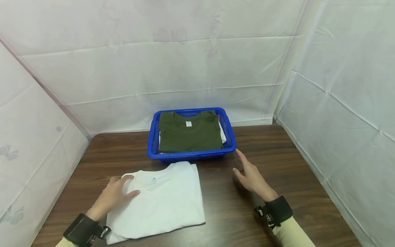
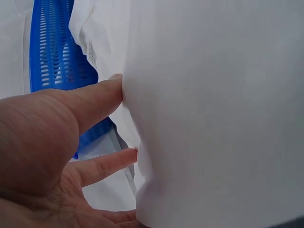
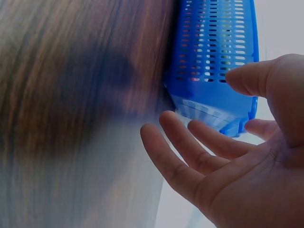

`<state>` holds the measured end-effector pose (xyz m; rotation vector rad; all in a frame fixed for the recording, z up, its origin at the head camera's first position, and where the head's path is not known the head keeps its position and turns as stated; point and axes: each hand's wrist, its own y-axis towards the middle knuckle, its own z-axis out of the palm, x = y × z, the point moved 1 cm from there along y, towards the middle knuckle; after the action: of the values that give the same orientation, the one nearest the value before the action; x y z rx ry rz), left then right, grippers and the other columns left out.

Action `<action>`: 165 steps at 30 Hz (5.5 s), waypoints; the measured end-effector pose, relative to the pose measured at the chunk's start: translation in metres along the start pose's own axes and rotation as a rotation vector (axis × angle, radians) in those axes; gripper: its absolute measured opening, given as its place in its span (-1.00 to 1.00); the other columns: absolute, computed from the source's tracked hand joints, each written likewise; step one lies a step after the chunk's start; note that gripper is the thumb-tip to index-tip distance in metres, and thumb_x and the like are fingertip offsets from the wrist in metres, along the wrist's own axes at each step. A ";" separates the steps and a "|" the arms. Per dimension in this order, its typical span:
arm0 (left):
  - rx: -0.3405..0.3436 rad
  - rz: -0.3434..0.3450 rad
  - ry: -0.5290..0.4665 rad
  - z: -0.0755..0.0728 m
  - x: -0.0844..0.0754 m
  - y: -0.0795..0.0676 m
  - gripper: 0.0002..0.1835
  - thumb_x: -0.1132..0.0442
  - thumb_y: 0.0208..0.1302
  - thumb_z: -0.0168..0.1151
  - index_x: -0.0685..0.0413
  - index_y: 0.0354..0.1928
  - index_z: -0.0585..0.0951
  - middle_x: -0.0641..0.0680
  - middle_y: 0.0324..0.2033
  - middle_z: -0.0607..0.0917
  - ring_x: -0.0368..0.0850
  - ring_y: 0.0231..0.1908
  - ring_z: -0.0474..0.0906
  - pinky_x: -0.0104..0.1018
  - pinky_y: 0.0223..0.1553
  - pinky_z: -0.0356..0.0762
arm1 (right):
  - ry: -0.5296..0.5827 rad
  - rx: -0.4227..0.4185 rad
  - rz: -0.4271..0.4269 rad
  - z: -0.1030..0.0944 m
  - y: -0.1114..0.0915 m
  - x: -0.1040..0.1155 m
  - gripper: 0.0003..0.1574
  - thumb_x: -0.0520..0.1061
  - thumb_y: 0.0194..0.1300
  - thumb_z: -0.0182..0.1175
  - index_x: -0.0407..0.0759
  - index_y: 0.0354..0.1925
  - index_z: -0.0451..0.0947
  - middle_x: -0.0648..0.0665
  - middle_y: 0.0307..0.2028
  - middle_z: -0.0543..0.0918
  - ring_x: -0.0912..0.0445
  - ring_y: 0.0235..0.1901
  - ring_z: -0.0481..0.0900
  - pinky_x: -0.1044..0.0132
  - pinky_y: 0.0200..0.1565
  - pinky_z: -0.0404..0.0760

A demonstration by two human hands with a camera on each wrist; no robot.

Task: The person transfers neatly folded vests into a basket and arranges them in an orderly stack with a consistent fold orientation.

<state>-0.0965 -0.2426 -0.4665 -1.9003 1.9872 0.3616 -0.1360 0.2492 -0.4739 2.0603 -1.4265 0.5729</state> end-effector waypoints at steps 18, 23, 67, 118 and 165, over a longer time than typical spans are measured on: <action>0.026 0.015 -0.078 0.017 -0.034 0.010 -0.39 -0.03 0.31 0.41 0.19 0.27 0.58 0.47 0.06 0.53 0.31 -0.04 0.57 0.27 -0.09 0.59 | 0.041 0.072 0.105 0.007 -0.005 0.000 -0.13 -0.22 0.51 0.17 -0.28 0.59 0.01 -0.48 0.17 0.61 -0.11 -0.17 0.76 0.10 -0.22 0.75; 0.017 0.051 -0.112 0.018 -0.042 0.011 -0.43 -0.02 0.34 0.39 0.20 0.25 0.60 0.40 0.09 0.62 0.34 0.08 0.53 0.28 -0.01 0.56 | 0.112 0.109 0.174 0.005 -0.007 -0.003 -0.12 -0.24 0.51 0.13 -0.24 0.61 -0.04 -0.50 0.16 0.60 0.08 -0.48 0.68 0.29 -0.43 0.66; 0.011 0.131 -0.300 0.046 -0.087 0.016 -0.45 0.09 0.38 0.35 0.19 0.31 0.53 0.35 0.14 0.59 0.34 0.15 0.51 0.24 0.12 0.49 | -0.021 0.111 0.095 0.023 0.000 0.007 -0.47 -0.25 0.41 0.28 -0.21 0.32 0.53 0.01 -0.42 0.61 0.17 -0.48 0.47 0.34 -0.42 0.48; 0.233 -0.031 -0.837 0.051 -0.051 0.055 -0.80 0.34 0.36 0.33 0.26 -0.10 0.53 0.09 -0.41 0.71 -0.09 -0.44 0.62 -0.23 -0.39 0.60 | -0.034 0.089 0.236 0.025 0.020 0.008 -0.93 -0.24 0.34 0.31 -0.18 -0.26 0.58 -0.03 -0.45 0.56 0.09 -0.45 0.45 0.24 -0.37 0.46; 0.508 0.062 -0.924 0.045 -0.039 0.042 -0.39 0.42 0.36 0.32 0.49 0.39 0.37 0.28 -0.16 0.78 0.06 -0.28 0.76 -0.06 -0.37 0.74 | -0.017 0.194 0.266 0.028 0.016 0.005 -0.66 -0.20 0.34 0.37 -0.33 0.02 0.58 -0.15 -0.23 0.69 0.04 -0.24 0.62 0.10 -0.20 0.64</action>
<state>-0.1338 -0.1857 -0.4930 -1.0544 1.3262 0.5559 -0.1487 0.2225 -0.4884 2.0365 -1.7293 0.8321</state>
